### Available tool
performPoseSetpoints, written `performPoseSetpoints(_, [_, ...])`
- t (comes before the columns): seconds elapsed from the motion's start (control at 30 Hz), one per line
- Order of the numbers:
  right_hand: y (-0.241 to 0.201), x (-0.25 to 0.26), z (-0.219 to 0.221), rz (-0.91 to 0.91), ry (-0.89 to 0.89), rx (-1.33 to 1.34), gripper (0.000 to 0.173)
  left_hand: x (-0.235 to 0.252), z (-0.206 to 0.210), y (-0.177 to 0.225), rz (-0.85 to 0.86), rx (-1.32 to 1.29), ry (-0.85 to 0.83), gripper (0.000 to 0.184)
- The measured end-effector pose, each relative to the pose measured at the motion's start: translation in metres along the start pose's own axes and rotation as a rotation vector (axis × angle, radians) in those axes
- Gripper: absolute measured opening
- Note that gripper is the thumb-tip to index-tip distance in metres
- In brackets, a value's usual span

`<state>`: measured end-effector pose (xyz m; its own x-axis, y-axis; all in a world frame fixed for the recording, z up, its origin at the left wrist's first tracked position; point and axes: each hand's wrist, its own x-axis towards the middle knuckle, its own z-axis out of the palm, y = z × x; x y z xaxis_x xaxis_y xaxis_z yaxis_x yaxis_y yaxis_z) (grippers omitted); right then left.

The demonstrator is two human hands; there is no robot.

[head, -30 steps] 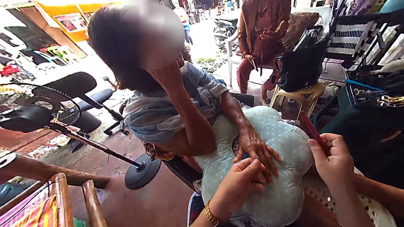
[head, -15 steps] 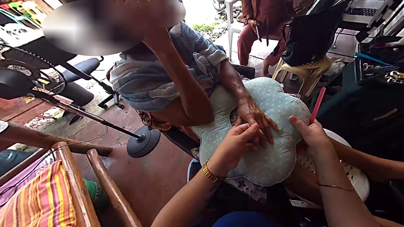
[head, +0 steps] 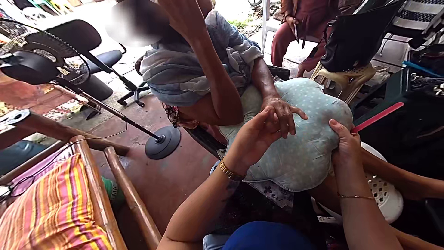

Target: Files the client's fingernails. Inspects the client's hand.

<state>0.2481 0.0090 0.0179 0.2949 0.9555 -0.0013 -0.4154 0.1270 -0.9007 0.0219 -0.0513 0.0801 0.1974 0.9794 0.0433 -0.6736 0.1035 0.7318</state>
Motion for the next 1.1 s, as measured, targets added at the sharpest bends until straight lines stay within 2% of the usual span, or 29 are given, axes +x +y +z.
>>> performPoseSetpoints(0.27, [-0.009, -0.009, 0.008, -0.019, 0.050, 0.026, 0.027, -0.001, 0.005, 0.013, 0.033, -0.068, 0.002, 0.035])
performPoseSetpoints(0.47, [-0.007, -0.014, 0.011, 0.015, 0.089, 0.050, 0.016, 0.002, 0.009, 0.020, 0.054, -0.081, -0.023, 0.035])
performPoseSetpoints(0.63, [0.000, -0.015, 0.007, 0.022, 0.064, 0.074, 0.019, 0.004, 0.010, 0.022, 0.029, -0.082, -0.008, 0.032])
performPoseSetpoints(0.77, [-0.002, -0.017, 0.009, 0.012, 0.065, 0.077, 0.016, 0.004, 0.010, 0.025, 0.030, -0.088, -0.026, 0.033])
performPoseSetpoints(1.1, [-0.014, -0.042, 0.015, -0.043, 0.001, 0.115, 0.014, -0.002, 0.015, 0.047, 0.102, -0.013, -0.080, 0.035])
